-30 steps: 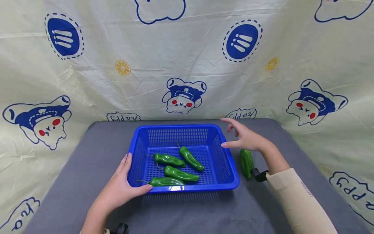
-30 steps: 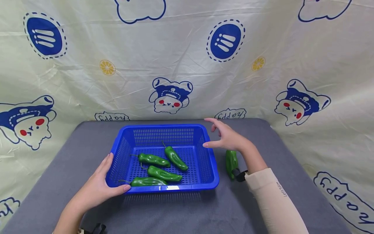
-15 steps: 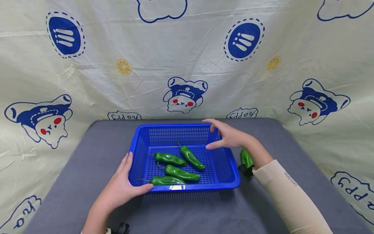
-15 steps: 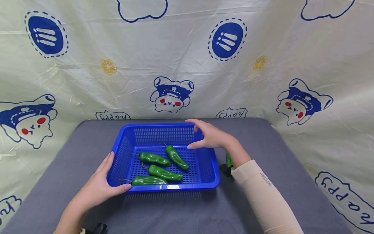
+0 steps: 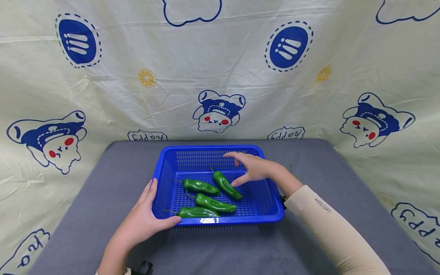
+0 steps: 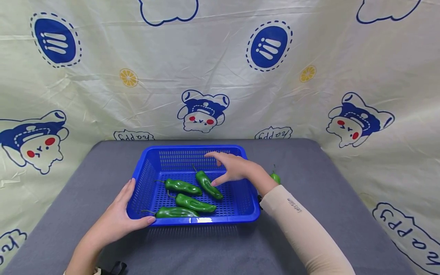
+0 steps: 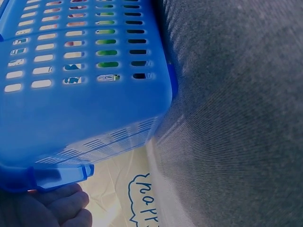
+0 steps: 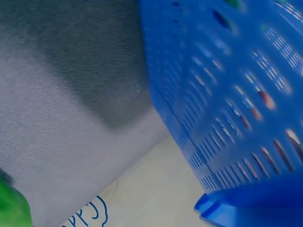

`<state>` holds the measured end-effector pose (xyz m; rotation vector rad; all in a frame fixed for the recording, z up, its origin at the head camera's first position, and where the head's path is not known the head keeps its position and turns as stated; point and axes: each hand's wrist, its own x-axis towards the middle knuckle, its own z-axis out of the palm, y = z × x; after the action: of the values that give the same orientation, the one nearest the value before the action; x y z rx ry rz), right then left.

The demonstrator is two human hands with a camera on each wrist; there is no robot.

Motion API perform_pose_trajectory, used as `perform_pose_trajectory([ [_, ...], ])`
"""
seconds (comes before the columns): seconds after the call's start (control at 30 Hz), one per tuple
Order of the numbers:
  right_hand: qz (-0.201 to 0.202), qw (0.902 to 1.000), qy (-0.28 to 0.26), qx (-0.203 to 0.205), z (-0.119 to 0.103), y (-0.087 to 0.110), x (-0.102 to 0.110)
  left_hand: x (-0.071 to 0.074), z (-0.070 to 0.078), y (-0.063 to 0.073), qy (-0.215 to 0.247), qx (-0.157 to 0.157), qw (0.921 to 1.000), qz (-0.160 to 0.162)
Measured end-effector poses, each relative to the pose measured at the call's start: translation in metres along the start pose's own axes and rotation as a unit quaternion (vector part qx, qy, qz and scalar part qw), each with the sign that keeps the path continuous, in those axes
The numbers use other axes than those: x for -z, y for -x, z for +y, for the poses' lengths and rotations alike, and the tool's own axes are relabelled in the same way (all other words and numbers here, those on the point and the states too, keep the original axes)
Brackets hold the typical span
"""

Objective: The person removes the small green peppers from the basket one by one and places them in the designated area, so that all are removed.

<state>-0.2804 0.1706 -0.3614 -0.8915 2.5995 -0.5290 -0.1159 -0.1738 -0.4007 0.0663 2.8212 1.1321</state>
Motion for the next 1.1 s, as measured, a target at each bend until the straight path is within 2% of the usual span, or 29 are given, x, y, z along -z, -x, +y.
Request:
perform_pose_trajectory([
  [0.37, -0.055, 0.9973, 0.048, 0.005, -0.003, -0.01, -0.02, 0.001, 0.002, 0.0, -0.004, 0.003, 1.0, -0.005],
  [0.57, -0.082, 0.9954, 0.048, 0.013, -0.003, -0.016, -0.03, 0.002, 0.004, 0.001, -0.01, 0.005, 0.9999, -0.009],
  [0.8, -0.115, 0.9925, 0.041, -0.001, -0.001, -0.021, -0.038, 0.002, 0.004, 0.002, -0.011, 0.002, 0.9999, -0.008],
  [1.1, -0.121, 0.992, 0.035, -0.009, -0.003, -0.019, -0.04, 0.003, 0.005, 0.001, -0.008, 0.006, 0.9999, -0.011],
])
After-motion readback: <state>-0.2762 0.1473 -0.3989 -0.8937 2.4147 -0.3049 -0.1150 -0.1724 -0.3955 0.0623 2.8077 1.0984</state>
